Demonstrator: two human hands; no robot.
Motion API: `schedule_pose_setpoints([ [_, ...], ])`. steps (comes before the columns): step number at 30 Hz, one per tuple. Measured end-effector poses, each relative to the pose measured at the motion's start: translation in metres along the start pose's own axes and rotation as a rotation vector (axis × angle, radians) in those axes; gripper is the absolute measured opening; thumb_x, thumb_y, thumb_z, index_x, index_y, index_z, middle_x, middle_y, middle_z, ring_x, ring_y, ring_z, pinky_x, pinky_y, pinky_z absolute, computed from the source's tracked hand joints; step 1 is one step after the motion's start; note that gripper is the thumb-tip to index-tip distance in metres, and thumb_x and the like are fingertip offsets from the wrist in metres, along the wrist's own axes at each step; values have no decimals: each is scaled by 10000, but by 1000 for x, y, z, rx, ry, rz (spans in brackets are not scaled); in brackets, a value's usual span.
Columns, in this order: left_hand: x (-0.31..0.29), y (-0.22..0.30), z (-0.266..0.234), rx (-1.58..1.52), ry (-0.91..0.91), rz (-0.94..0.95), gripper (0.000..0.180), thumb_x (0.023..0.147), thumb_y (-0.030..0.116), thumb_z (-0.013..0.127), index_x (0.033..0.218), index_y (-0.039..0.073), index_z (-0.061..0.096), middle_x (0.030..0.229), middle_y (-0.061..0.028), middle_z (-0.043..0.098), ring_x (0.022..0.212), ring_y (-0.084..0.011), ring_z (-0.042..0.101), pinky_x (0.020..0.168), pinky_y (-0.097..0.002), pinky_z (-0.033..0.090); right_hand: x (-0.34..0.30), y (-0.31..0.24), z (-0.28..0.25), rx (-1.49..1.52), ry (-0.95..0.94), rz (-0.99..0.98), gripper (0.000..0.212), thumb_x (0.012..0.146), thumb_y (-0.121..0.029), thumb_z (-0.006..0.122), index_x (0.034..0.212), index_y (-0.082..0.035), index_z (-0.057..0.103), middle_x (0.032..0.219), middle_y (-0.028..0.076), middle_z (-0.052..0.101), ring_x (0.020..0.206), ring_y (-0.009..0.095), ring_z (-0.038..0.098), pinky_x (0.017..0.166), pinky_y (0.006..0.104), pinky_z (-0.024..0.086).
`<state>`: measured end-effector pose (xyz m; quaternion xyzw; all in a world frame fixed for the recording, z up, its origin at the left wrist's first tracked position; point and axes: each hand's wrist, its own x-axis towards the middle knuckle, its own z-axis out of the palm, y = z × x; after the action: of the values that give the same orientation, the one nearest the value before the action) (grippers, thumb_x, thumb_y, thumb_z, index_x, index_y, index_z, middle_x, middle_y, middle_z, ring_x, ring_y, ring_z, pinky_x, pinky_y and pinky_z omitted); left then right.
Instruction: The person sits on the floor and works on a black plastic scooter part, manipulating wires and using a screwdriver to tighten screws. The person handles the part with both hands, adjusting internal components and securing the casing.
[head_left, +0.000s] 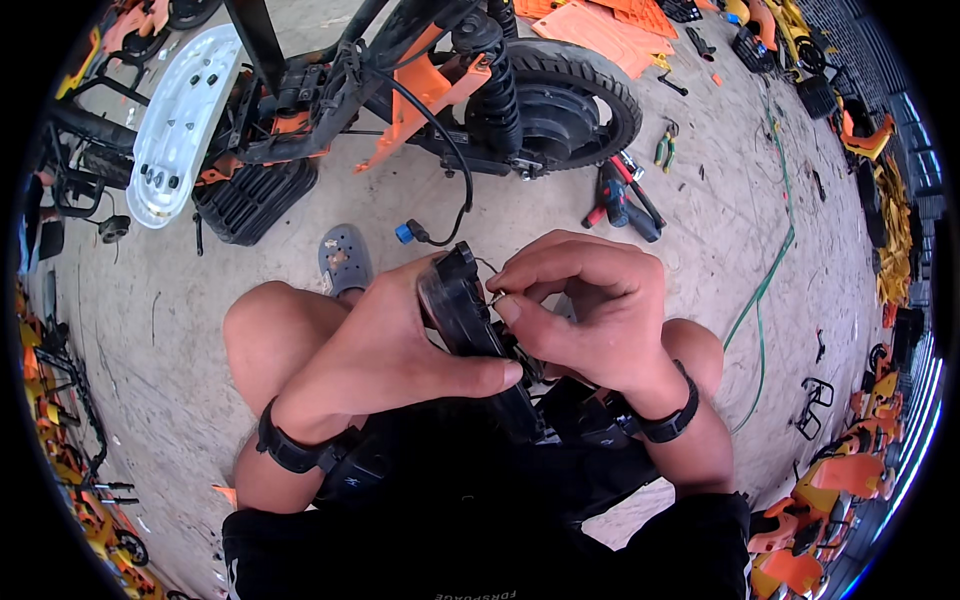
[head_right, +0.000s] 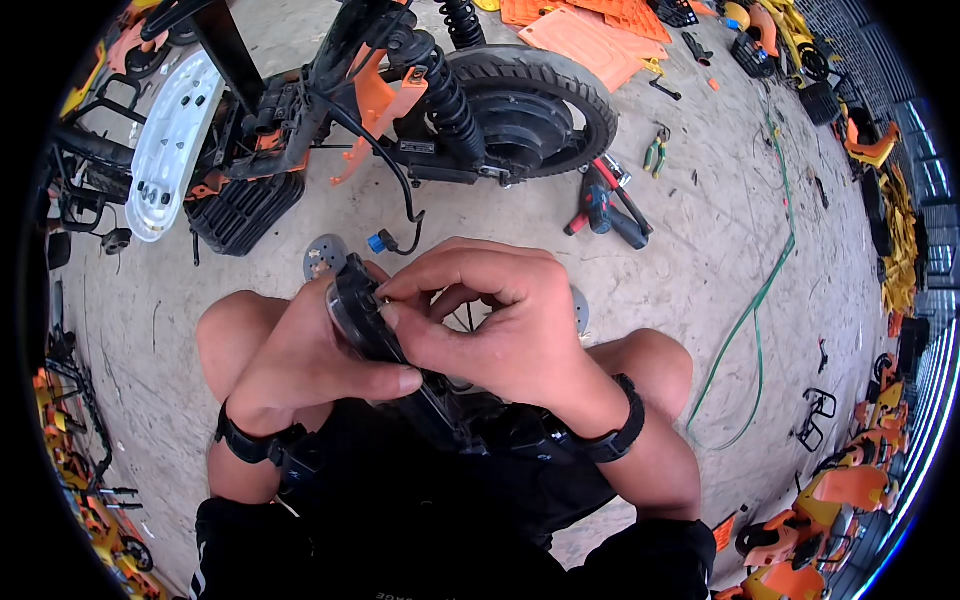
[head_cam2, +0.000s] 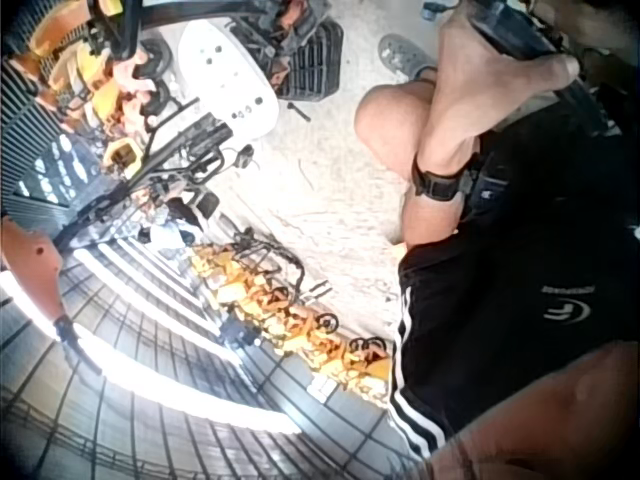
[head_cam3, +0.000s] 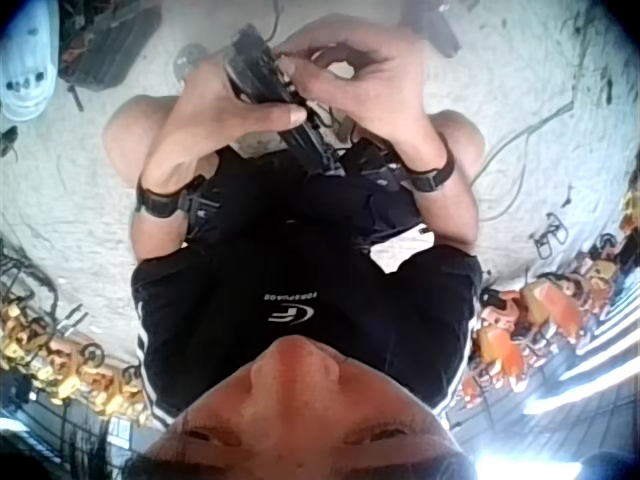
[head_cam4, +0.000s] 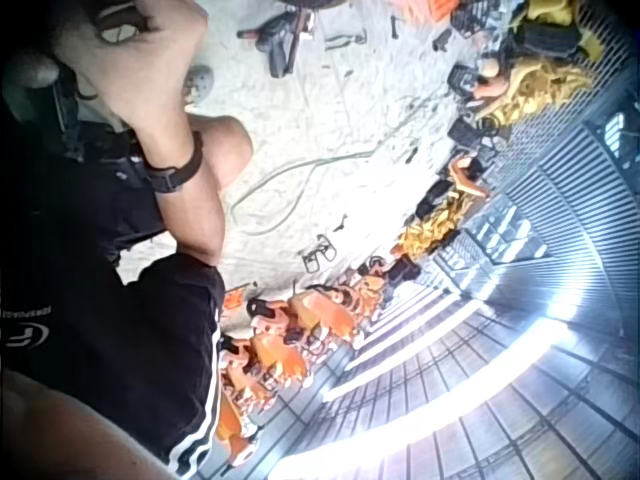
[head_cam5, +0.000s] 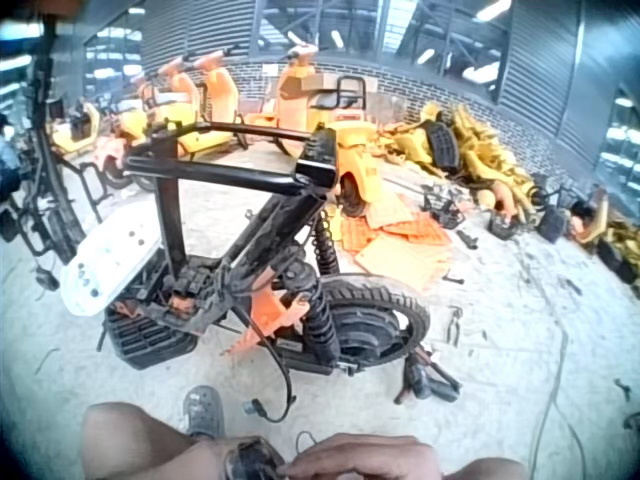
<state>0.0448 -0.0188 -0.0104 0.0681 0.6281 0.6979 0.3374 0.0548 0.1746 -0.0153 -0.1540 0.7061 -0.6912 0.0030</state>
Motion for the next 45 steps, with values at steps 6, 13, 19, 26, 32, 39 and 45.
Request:
schedule_pose_setpoints([
  [6,4,-14,-2,155,71,77,437,643,174,876,933,10,593,857,-26,604,794,-80,548,680,-250,458,-1,0,-2,72,-36,106,185,752,70,674,927,15,658,885,51,672,722,79,640,610,196,499],
  [13,6,-16,0,354,199,127,486,622,205,878,914,-11,557,776,-76,643,716,-108,596,635,-292,500,-1,-1,-3,66,-69,195,183,744,71,642,918,13,635,876,39,649,741,67,626,646,199,493],
  [19,7,-12,5,459,312,143,501,616,218,873,915,-13,545,782,-111,670,718,-156,663,645,-304,520,-3,-6,0,57,-56,240,195,760,135,603,936,51,621,921,78,638,793,112,637,694,230,525],
  [26,7,-9,8,502,389,173,523,611,202,875,941,-8,528,754,-94,667,686,-167,672,627,-308,523,-4,-8,0,22,-14,302,177,773,8,750,926,32,665,871,45,686,756,71,650,684,203,532],
  [32,8,-11,9,554,440,187,533,609,183,873,965,1,520,742,-106,658,682,-208,683,622,-324,528,-4,-13,2,-101,-3,283,171,779,31,777,917,65,682,879,97,696,739,125,698,595,212,539],
  [39,10,-16,14,619,530,230,542,604,187,872,980,15,522,776,-124,653,706,-282,689,628,-357,535,-4,-10,1,-227,12,136,125,752,35,775,863,36,718,861,97,708,734,135,705,640,217,547],
  [45,9,-17,18,766,607,287,511,623,133,860,987,32,516,766,-93,632,673,-177,629,619,-301,500,-3,-6,4,-232,58,133,118,707,9,751,816,12,705,731,65,673,620,104,650,582,228,524],
])
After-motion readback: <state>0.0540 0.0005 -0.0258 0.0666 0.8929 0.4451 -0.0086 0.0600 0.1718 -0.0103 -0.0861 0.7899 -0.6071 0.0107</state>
